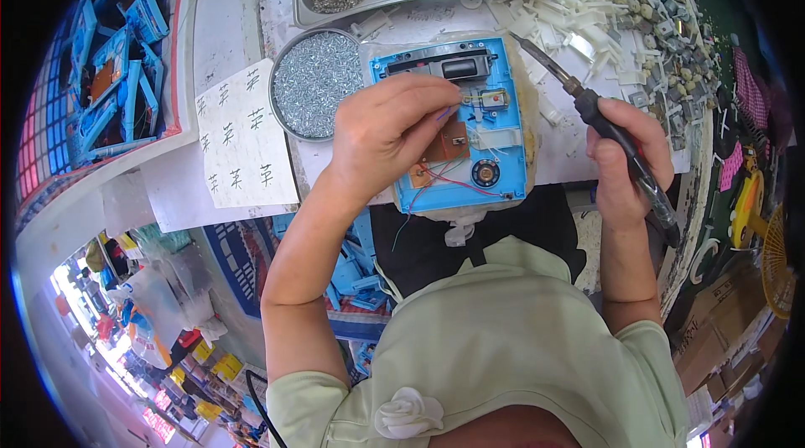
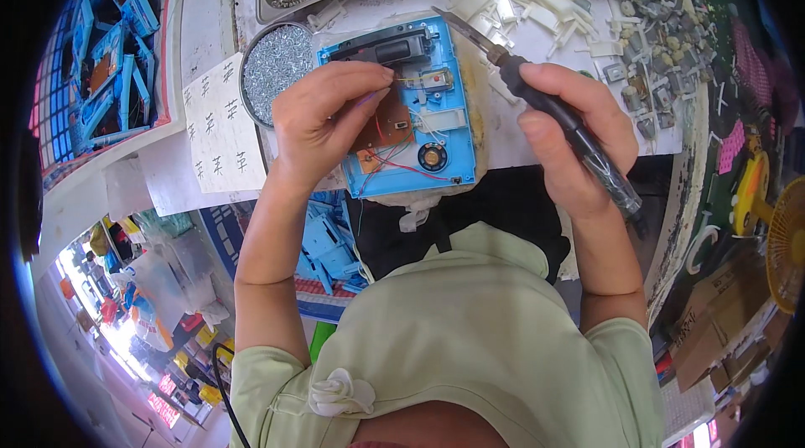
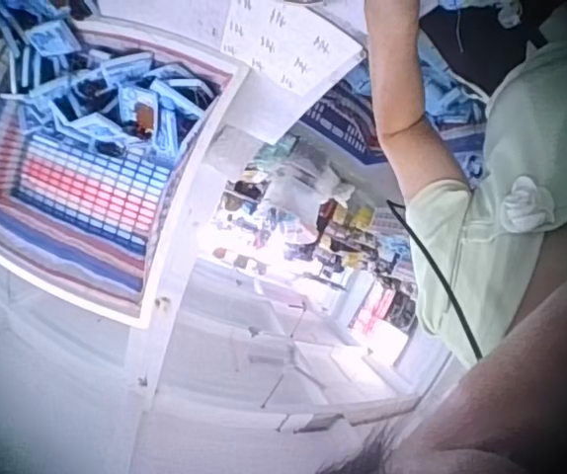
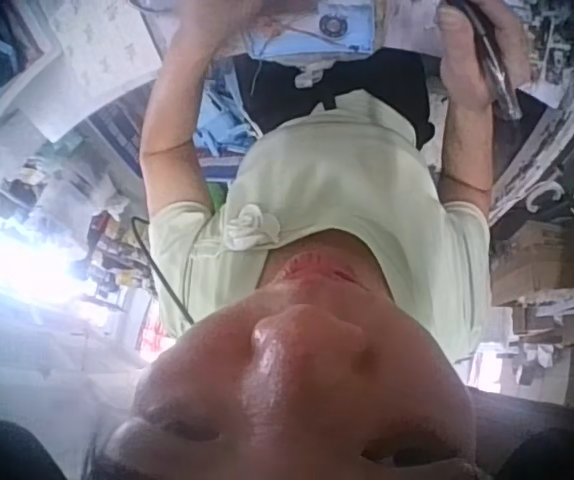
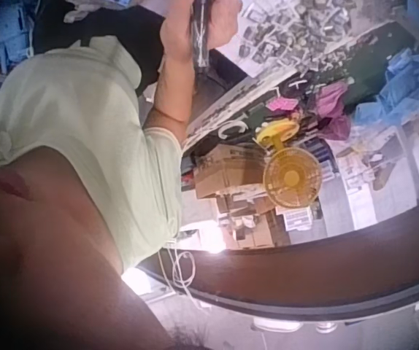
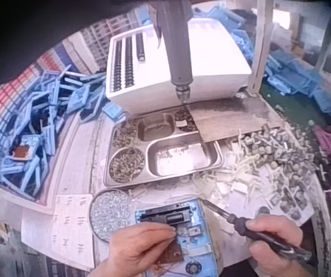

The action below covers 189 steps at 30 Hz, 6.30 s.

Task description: The recorder is soldering components onto a circuit board and assembling a plastic device housing.

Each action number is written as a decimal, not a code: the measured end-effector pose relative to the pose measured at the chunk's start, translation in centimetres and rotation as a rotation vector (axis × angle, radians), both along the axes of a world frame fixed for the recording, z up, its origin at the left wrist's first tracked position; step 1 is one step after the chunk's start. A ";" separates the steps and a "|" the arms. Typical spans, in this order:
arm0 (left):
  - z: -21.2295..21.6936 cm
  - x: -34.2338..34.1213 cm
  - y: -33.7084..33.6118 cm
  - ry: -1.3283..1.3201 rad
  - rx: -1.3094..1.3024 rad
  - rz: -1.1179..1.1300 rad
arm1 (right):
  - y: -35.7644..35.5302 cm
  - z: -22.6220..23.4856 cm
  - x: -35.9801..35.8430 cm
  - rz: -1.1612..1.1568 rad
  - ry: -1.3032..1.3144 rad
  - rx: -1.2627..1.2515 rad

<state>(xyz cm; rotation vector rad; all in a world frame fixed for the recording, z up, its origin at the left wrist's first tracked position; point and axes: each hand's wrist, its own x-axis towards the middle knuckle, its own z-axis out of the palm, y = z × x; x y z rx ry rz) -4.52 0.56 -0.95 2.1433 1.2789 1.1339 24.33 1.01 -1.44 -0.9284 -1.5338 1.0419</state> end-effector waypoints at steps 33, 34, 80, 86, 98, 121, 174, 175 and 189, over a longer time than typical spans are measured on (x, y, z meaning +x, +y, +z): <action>-0.8 1.6 -1.7 -0.014 -0.022 0.296 | 0.7 1.8 -0.9 0.117 -0.180 0.199; -1.0 1.7 -1.8 -0.018 -0.001 0.306 | 0.7 1.7 -0.9 0.129 -0.179 0.208; -2.0 1.6 -1.4 0.019 0.128 0.344 | 1.5 1.2 -3.7 0.241 -0.282 0.390; -2.0 1.6 -1.5 0.016 0.122 0.349 | 1.6 1.1 -4.0 0.240 -0.299 0.461; -2.2 1.7 -1.2 0.002 0.152 0.351 | 1.4 1.3 -3.5 0.250 -0.320 0.467; 0.2 1.2 -4.0 -0.084 -0.101 0.437 | 1.2 1.5 -2.3 0.223 -0.283 0.451; -0.7 2.4 -0.6 0.181 -0.045 0.413 | 2.1 1.7 -4.0 0.243 -0.341 0.408; -0.8 2.4 -0.6 0.178 -0.042 0.414 | 2.0 1.6 -4.0 0.244 -0.336 0.409; -0.8 2.9 -0.8 0.222 -0.053 0.461 | 2.1 1.5 -4.1 0.257 -0.306 0.385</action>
